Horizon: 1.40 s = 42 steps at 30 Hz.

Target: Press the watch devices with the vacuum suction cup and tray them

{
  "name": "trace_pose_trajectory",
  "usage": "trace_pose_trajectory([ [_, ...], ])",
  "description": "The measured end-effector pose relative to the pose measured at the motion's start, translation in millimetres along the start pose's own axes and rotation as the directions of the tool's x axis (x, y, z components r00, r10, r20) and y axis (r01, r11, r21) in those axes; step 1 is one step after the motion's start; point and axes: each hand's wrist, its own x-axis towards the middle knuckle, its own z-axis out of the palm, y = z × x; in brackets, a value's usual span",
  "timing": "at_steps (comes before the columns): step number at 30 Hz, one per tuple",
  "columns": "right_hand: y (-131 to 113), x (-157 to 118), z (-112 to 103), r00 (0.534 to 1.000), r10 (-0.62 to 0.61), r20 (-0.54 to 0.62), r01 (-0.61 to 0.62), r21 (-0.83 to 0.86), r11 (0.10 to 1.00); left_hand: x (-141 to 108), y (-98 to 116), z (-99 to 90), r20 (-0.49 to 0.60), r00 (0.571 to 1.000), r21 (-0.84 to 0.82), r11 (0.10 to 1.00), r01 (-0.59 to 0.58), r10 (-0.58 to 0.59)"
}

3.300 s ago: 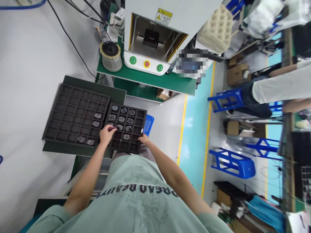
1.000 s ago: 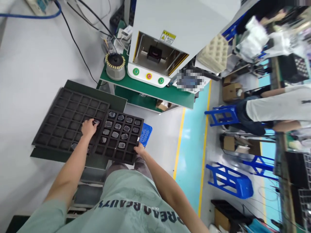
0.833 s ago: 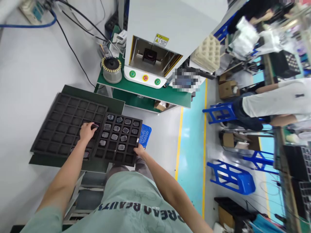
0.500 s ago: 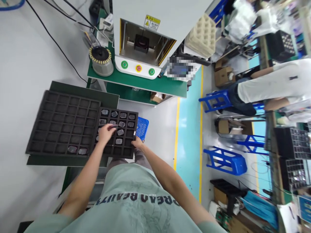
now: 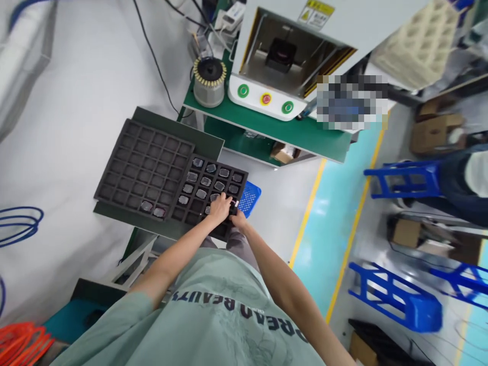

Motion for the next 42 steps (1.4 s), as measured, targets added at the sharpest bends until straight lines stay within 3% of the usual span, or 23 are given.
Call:
trace_pose_trajectory([
  [3, 1, 0, 0, 1.000, 0.004, 0.010, -0.004, -0.005, 1.000, -9, 3, 3.9, -0.032, 0.999, 0.006, 1.000, 0.005, -0.004],
  [6, 1, -1, 0, 1.000, 0.014, 0.021, -0.014, -0.007, 1.000, -27, -16, -6.1, -0.092, 0.995, 0.005, 0.999, 0.039, -0.039],
  [9, 0, -2, 1, 0.999, 0.028, 0.029, -0.028, -0.006, 1.000, -65, -69, -31.7, -0.201, 0.954, 0.013, 0.973, 0.230, -0.223],
  [12, -1, -1, 3, 0.999, 0.042, 0.017, -0.042, -0.005, 0.999, -114, -138, -59.7, -0.298, 0.820, 0.005, 0.858, 0.513, -0.488],
  [14, -3, 1, 4, 0.999, 0.051, 0.009, -0.051, -0.005, 0.999, -139, -177, -71.6, -0.291, 0.776, 0.002, 0.811, 0.586, -0.560],
  [17, -5, 5, 5, 0.998, 0.062, 0.004, -0.062, -0.007, 0.998, -153, -210, -76.7, -0.240, 0.809, 0.003, 0.833, 0.553, -0.536],
  [20, -7, 6, 4, 0.998, 0.067, 0.002, -0.067, -0.010, 0.998, -150, -218, -77.2, -0.236, 0.835, -0.009, 0.860, 0.510, -0.497],
  [23, -10, 5, 3, 0.997, 0.072, 0.009, -0.072, 0.004, 0.997, -146, -213, -80.6, -0.234, 0.845, -0.043, 0.873, 0.486, -0.482],
  [26, -13, 2, 2, 0.997, 0.074, 0.024, -0.076, 0.054, 0.996, -135, -185, -78.0, -0.235, 0.851, -0.092, 0.883, 0.461, -0.469],
  [28, -15, 1, 1, 0.997, 0.076, 0.033, -0.079, 0.102, 0.992, -117, -147, -65.5, -0.212, 0.886, -0.133, 0.910, 0.393, -0.413],
  [31, -15, 0, -1, 0.995, 0.088, 0.038, -0.093, 0.163, 0.982, -77, -74, -32.3, -0.103, 0.968, -0.202, 0.958, 0.205, -0.229],
  [34, -14, 0, -3, 0.995, 0.097, 0.037, -0.102, 0.193, 0.976, -44, -20, -2.7, -0.037, 0.991, -0.217, 0.969, 0.118, -0.129],
  [37, -15, 0, -4, 0.995, 0.091, 0.029, -0.095, 0.206, 0.974, -35, -7, 6.2, -0.050, 0.997, -0.178, 0.983, 0.053, -0.062],
  [42, -18, -1, -2, 0.996, 0.084, 0.024, -0.087, 0.204, 0.975, -21, -19, -8.2, -0.092, 0.996, -0.095, 0.995, -0.017, 0.008],
])
